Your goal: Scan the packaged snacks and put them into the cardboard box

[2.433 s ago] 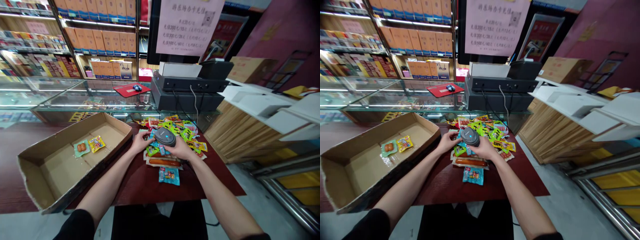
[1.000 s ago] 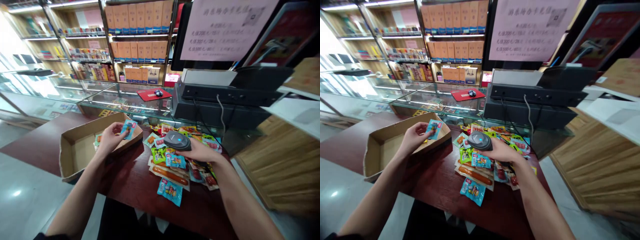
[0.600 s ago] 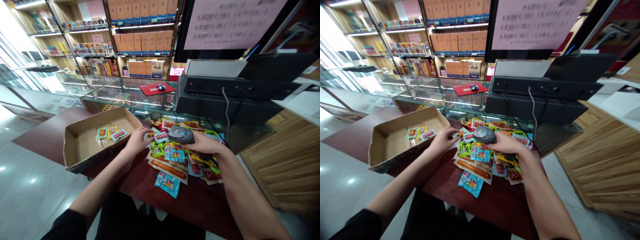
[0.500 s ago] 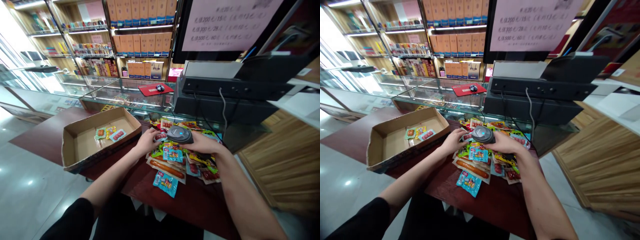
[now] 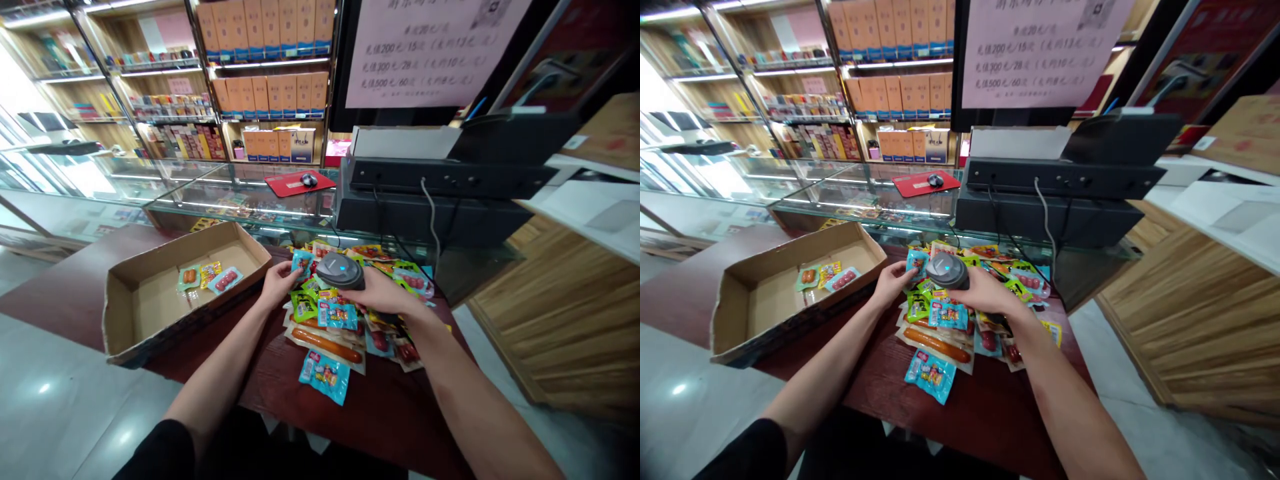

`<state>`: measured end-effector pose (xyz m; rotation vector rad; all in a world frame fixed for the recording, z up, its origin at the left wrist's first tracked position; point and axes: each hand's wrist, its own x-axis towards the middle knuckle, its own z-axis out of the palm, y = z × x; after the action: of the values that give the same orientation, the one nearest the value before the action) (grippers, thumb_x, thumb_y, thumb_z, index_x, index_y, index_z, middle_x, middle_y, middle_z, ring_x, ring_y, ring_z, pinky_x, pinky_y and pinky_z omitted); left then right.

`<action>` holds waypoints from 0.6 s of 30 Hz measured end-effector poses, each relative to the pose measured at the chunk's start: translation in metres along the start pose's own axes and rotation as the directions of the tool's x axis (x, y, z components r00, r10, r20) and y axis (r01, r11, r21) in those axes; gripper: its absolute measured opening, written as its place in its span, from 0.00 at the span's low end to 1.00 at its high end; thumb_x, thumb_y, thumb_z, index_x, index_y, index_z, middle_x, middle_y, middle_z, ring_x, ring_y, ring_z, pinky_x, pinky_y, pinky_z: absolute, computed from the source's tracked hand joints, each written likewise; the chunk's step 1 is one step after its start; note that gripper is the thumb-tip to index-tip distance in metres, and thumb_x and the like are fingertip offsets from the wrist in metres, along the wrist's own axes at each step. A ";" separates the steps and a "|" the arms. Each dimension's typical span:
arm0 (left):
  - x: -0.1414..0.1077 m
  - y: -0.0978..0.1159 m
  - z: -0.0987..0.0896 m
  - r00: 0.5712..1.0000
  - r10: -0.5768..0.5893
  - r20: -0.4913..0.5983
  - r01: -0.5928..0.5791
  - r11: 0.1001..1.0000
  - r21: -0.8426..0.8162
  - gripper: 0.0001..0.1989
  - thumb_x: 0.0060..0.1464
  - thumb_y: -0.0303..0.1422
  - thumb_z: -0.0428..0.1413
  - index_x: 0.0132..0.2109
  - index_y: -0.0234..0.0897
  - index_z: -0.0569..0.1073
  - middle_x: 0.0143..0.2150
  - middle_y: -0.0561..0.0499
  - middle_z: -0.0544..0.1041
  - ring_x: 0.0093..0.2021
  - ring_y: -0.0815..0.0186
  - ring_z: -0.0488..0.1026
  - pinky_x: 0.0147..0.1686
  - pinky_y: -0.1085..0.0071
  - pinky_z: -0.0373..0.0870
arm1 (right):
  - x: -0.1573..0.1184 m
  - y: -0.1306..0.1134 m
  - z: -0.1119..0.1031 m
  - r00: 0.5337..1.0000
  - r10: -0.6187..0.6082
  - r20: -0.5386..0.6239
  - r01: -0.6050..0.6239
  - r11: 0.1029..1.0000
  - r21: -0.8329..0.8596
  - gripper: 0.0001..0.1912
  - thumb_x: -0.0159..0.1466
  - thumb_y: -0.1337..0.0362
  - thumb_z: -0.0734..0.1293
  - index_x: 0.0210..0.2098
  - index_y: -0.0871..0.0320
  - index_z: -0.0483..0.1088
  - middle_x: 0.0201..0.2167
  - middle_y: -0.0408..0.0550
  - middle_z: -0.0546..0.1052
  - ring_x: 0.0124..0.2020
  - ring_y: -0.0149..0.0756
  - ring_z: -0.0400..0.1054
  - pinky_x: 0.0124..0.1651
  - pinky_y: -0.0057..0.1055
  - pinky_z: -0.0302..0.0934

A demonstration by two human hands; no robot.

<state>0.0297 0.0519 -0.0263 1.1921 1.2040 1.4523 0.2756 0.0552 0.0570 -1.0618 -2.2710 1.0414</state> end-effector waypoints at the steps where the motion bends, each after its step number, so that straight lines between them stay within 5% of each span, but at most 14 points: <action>1: -0.001 0.002 0.000 1.000 0.004 -0.010 -0.005 1.000 -0.018 0.18 0.43 0.42 0.66 0.37 0.34 0.78 0.35 0.48 0.81 0.34 0.63 0.77 0.36 0.69 0.73 | 0.001 -0.002 0.005 0.999 -0.030 -0.025 0.029 0.999 -0.014 0.17 0.55 0.59 0.71 0.44 0.55 0.76 0.35 0.47 0.81 0.36 0.45 0.76 0.40 0.40 0.71; 4: -0.004 0.009 -0.001 1.000 -0.017 -0.017 0.015 0.996 -0.086 0.18 0.43 0.42 0.66 0.37 0.34 0.78 0.35 0.49 0.81 0.34 0.64 0.76 0.36 0.70 0.72 | 0.003 -0.007 0.019 0.996 -0.066 -0.065 0.065 0.998 -0.011 0.18 0.55 0.61 0.72 0.45 0.55 0.76 0.42 0.47 0.81 0.45 0.48 0.74 0.50 0.43 0.69; 9: -0.007 0.015 -0.005 0.997 -0.075 0.023 0.078 0.976 -0.204 0.19 0.44 0.41 0.66 0.41 0.34 0.77 0.38 0.47 0.81 0.35 0.65 0.77 0.36 0.70 0.73 | 0.005 -0.006 0.028 0.997 -0.052 -0.049 0.051 0.998 -0.019 0.18 0.54 0.63 0.72 0.45 0.55 0.76 0.41 0.48 0.81 0.44 0.47 0.75 0.51 0.42 0.69; 18: -0.016 0.026 -0.005 1.000 0.019 -0.018 -0.023 0.974 -0.225 0.19 0.47 0.41 0.65 0.45 0.36 0.77 0.44 0.47 0.80 0.43 0.60 0.78 0.46 0.64 0.73 | 0.003 0.005 0.018 0.997 -0.041 -0.070 0.037 0.998 -0.052 0.19 0.53 0.60 0.73 0.45 0.54 0.76 0.36 0.48 0.81 0.42 0.48 0.75 0.49 0.42 0.70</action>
<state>0.0260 0.0317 -0.0035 1.0421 1.0081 1.5705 0.2641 0.0513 0.0420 -1.0530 -2.2625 0.9204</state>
